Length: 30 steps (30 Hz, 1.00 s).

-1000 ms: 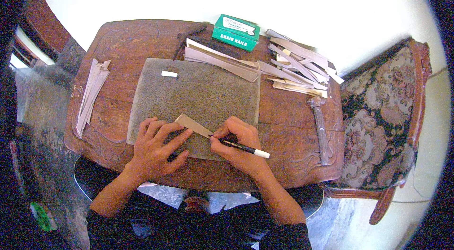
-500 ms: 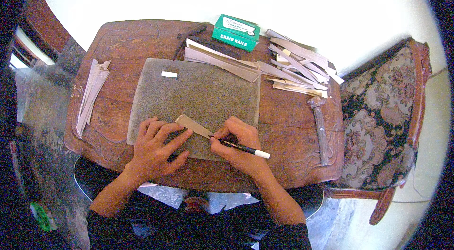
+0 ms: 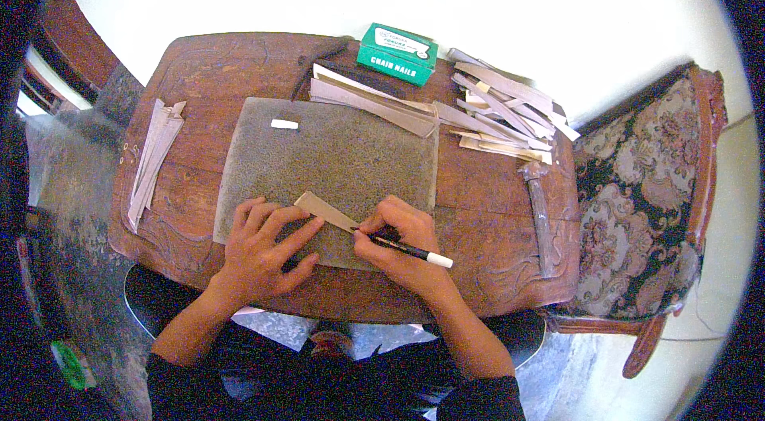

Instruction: The person marks a small wooden strip with a black marker on a textured mat. They then use a hammer to repeatedly strike the wooden strip, seemingly to shape or flatten it.

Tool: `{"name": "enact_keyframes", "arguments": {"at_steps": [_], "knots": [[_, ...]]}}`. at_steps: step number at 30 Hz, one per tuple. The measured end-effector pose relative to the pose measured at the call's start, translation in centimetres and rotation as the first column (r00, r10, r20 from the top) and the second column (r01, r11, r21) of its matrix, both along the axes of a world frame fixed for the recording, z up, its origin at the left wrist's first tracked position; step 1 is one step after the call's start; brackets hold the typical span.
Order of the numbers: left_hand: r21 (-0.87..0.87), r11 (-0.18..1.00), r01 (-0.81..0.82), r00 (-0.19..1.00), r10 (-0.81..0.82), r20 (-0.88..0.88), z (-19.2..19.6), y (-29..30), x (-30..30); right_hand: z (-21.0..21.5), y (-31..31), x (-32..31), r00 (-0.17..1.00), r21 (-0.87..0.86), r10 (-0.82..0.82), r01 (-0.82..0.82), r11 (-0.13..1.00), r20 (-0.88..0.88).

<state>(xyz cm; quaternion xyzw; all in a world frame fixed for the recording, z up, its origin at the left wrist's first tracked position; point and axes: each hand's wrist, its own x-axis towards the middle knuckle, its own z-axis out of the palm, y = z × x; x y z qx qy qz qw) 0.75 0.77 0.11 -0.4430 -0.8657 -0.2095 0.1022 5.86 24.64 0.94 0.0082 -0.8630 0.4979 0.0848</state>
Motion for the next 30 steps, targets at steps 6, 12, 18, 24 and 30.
{"name": "enact_keyframes", "arguments": {"at_steps": [6, 12, 18, 24, 30], "knots": [[0.000, 1.000, -0.001, 1.000, 0.001, -0.001, 0.02, 0.04, 0.01, 0.18, 0.00, 0.02, 1.000, 0.006, 0.006, -0.006, 1.000, 0.008], [0.007, 1.000, -0.003, 1.000, 0.003, -0.026, 0.12, 0.09, -0.04, 0.20, 0.00, 0.01, 1.000, 0.021, 0.009, -0.009, 1.000, 0.002], [-0.001, 1.000, -0.003, 1.000, 0.003, -0.006, 0.06, 0.00, -0.03, 0.19, -0.06, -0.01, 1.000, 0.014, 0.004, -0.004, 1.000, 0.006], [0.007, 1.000, -0.001, 0.999, 0.002, -0.032, 0.14, 0.06, -0.07, 0.09, -0.03, 0.19, 1.000, -0.060, -0.013, 0.014, 0.998, 0.019], [0.006, 1.000, -0.006, 1.000, 0.006, 0.020, -0.08, 0.04, 0.10, -0.31, 0.22, 0.54, 0.998, -0.216, -0.062, 0.064, 0.974, 0.016]]}}
